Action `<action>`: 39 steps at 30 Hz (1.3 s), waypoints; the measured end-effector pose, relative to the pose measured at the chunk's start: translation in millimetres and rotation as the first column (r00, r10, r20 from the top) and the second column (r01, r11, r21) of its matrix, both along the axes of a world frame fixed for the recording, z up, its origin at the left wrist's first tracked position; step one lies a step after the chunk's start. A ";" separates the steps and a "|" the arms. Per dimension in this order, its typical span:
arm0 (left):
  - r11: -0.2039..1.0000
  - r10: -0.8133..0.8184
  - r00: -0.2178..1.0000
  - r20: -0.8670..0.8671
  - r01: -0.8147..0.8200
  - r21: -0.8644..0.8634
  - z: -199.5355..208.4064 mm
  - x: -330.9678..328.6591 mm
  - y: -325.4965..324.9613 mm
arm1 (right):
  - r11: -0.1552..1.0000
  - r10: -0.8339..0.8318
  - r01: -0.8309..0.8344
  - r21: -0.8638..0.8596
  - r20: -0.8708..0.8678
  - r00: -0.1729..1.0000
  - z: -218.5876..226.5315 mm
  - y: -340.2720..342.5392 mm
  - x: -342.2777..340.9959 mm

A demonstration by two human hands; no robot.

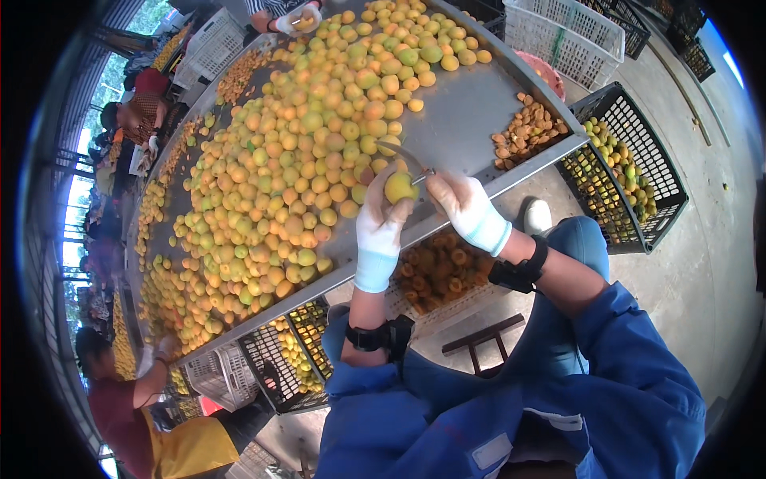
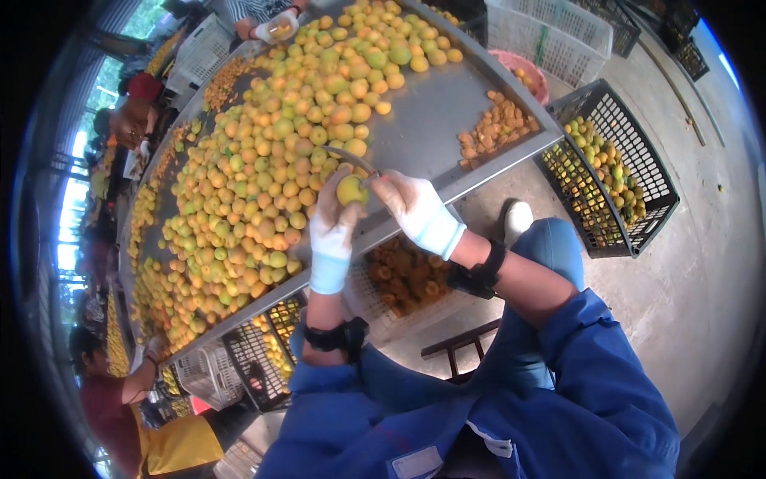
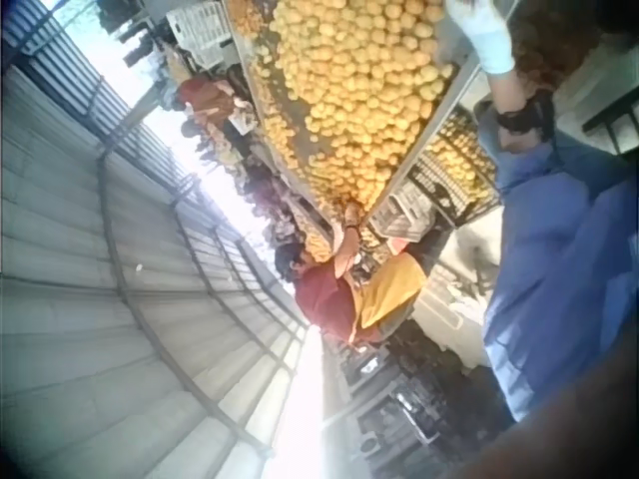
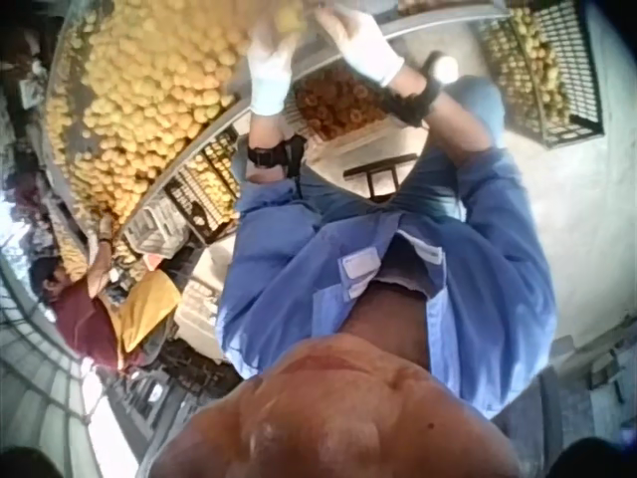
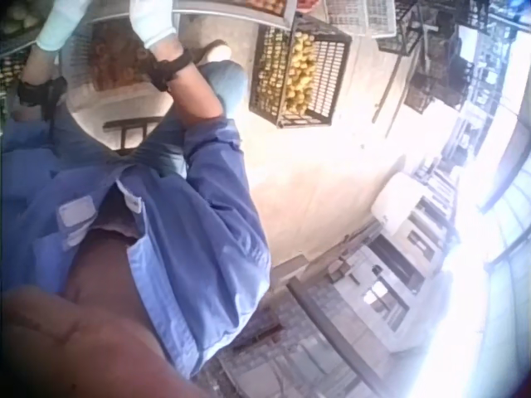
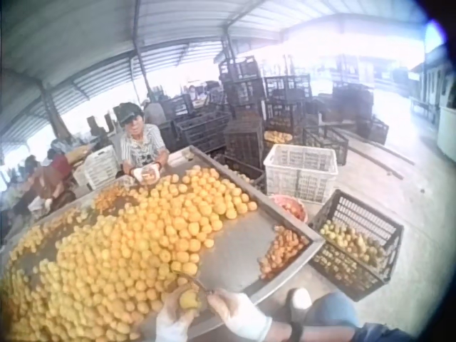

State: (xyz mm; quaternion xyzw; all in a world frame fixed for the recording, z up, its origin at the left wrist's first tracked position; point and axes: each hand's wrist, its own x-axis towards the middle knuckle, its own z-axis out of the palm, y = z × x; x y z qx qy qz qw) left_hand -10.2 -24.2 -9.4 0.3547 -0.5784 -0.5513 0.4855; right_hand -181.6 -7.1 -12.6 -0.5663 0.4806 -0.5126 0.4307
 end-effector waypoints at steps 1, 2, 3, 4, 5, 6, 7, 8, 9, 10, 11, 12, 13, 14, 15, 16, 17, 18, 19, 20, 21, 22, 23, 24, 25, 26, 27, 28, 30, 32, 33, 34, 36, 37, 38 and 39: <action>0.999 0.018 1.000 0.013 -0.017 -0.034 1.5 0.8 -0.3 | 0.999 -0.012 0.010 -0.046 -0.044 0.999 3.7 -0.4 1.2; 1.000 0.011 1.000 -0.017 -0.012 -0.028 3.7 0.4 0.1 | 0.998 -0.025 0.019 -0.063 -0.089 0.996 7.5 -0.4 1.6; 1.000 0.006 0.999 -0.042 -0.007 -0.021 6.1 -1.1 1.7 | 0.996 -0.044 0.034 -0.081 -0.126 0.991 11.0 1.4 2.4; 0.998 -0.016 0.998 -0.054 0.019 0.058 1.5 5.2 1.3 | 0.993 -0.059 0.043 -0.106 -0.157 0.986 13.8 2.6 5.8; 1.000 0.016 1.000 -0.024 -0.016 0.024 -2.7 7.7 1.9 | 0.992 -0.074 0.055 -0.116 -0.161 0.984 11.8 3.0 9.9; 0.999 0.013 0.998 -0.054 -0.010 0.044 -3.7 3.8 0.8 | 0.988 -0.108 0.086 -0.127 -0.173 0.979 10.8 3.6 8.1; 0.999 0.019 1.000 0.002 -0.019 0.036 3.7 2.4 1.0 | 0.987 -0.113 0.089 -0.130 -0.183 0.977 11.2 3.6 7.4; 0.999 0.027 0.998 0.052 -0.029 0.037 8.5 1.0 3.3 | 0.988 -0.116 0.092 -0.125 -0.200 0.973 10.7 4.8 6.7; 0.997 0.072 0.986 0.150 -0.066 -0.044 5.2 2.8 0.9 | 0.982 -0.132 0.097 -0.164 -0.220 0.967 10.8 3.6 7.4; 0.987 0.128 0.962 0.240 -0.099 -0.129 1.0 5.3 -1.7 | 0.979 -0.141 0.090 -0.186 -0.289 0.947 12.3 4.2 7.4; 0.985 0.146 0.955 0.260 -0.114 -0.131 -0.2 8.5 -1.3 | 0.982 -0.124 0.067 -0.174 -0.341 0.932 12.6 4.2 8.1; 0.984 0.146 0.945 0.292 -0.109 -0.141 2.8 13.0 -0.9 | 0.986 -0.107 0.047 -0.161 -0.392 0.914 13.4 3.9 9.3; 0.986 0.136 0.938 0.320 -0.097 -0.134 5.2 13.1 4.0 | 0.989 -0.103 0.050 -0.140 -0.409 0.907 8.9 6.4 9.2; 0.988 0.126 0.928 0.349 -0.085 -0.129 7.1 13.4 6.4 | 0.989 -0.098 0.050 -0.138 -0.366 0.926 6.8 6.5 9.5; 0.985 0.127 0.920 0.370 -0.073 -0.155 5.9 14.4 4.2 | 0.989 -0.092 0.050 -0.137 -0.320 0.943 5.0 5.7 9.4; 0.987 0.124 0.921 0.370 -0.076 -0.143 8.8 14.2 -0.7 | 0.989 -0.087 0.052 -0.136 -0.272 0.958 5.6 2.7 9.3; 0.991 0.112 0.923 0.369 -0.076 -0.112 8.1 11.7 -0.1 | 0.984 -0.100 0.067 -0.163 -0.205 0.974 2.3 2.5 9.3; 0.994 0.098 0.924 0.369 -0.073 -0.082 8.2 8.9 -1.4 | 0.995 -0.051 0.040 -0.090 -0.127 0.991 -6.3 -4.1 9.8; 0.988 0.104 0.948 0.299 -0.065 -0.139 1.6 3.7 -6.2 | 1.000 -0.016 0.016 -0.010 -0.051 0.999 -19.5 -11.0 6.9; 0.983 0.113 0.965 0.235 -0.075 -0.167 -8.3 3.0 -4.9 | 0.995 0.023 -0.027 0.095 0.035 0.999 -18.4 -6.1 9.3; 0.975 0.133 0.967 0.216 -0.088 -0.206 -13.6 3.3 -10.3 | 0.976 0.063 -0.092 0.197 0.149 0.987 -13.8 -6.6 7.0; 0.981 0.138 0.953 0.270 -0.094 -0.169 -9.1 5.5 -7.0 | 0.933 0.076 -0.163 0.321 0.268 0.961 4.2 -4.5 8.1; 0.984 0.158 0.940 0.301 -0.126 -0.124 -3.9 8.6 -2.1 | 0.875 0.101 -0.248 0.416 0.344 0.934 11.9 -0.4 10.1; 0.977 0.176 0.960 0.216 -0.143 -0.161 -14.9 13.1 -3.0 | 0.812 0.117 -0.332 0.481 0.422 0.899 18.9 -0.3 11.1; 0.981 0.161 0.964 0.210 -0.133 -0.142 -18.7 8.4 -4.1 | 0.764 0.093 -0.406 0.502 0.538 0.838 12.5 0.1 6.9; 0.990 0.115 0.963 0.245 -0.089 -0.113 -18.7 2.5 -6.7 | 0.730 0.055 -0.470 0.497 0.642 0.765 7.8 -0.1 -1.3; 0.994 0.093 0.982 0.166 -0.083 -0.063 -18.7 -0.9 -5.9 | 0.689 0.074 -0.557 0.463 0.720 0.690 10.4 -0.1 -5.8; 0.996 0.088 0.992 0.090 -0.087 -0.019 -17.4 0.0 -3.1 | 0.643 0.096 -0.647 0.411 0.794 0.600 12.8 -0.1 -7.0; 1.000 0.021 1.000 0.004 -0.021 0.021 -18.9 -3.4 -6.1 | 0.563 0.119 -0.773 0.291 0.898 0.424 9.4 -2.5 -17.1; 1.000 -0.007 0.998 -0.057 0.008 0.024 -19.9 -3.5 -10.6 | 0.529 0.123 -0.835 0.152 0.960 0.253 3.0 -6.2 -17.8; 1.000 -0.005 0.997 -0.075 0.006 0.017 -21.9 -4.7 -11.3 | 0.514 0.105 -0.852 0.105 0.977 0.184 -0.6 -5.9 -17.5; 1.000 -0.002 0.996 -0.091 0.002 0.003 -18.9 -6.5 -12.2 | 0.498 0.094 -0.866 0.050 0.989 0.111 -2.9 -7.8 -16.2; 0.999 -0.046 0.976 -0.211 0.051 0.016 -13.4 -12.2 -9.1 | 0.530 0.090 -0.847 0.044 0.990 0.107 -5.6 -9.6 -16.1; 0.999 -0.042 0.977 -0.211 0.046 0.015 -11.8 -11.6 -8.2 | 0.574 0.095 -0.814 0.090 0.980 0.176 -2.3 -9.4 -16.9; 0.999 -0.037 0.977 -0.212 0.041 0.014 -11.5 -10.2 -7.6 | 0.617 0.096 -0.775 0.135 0.965 0.244 0.3 -9.2 -18.2; 0.999 -0.025 0.967 -0.253 0.036 0.041 -13.6 -8.3 -8.0 | 0.675 0.108 -0.723 0.143 0.951 0.290 0.2 -9.3 -20.6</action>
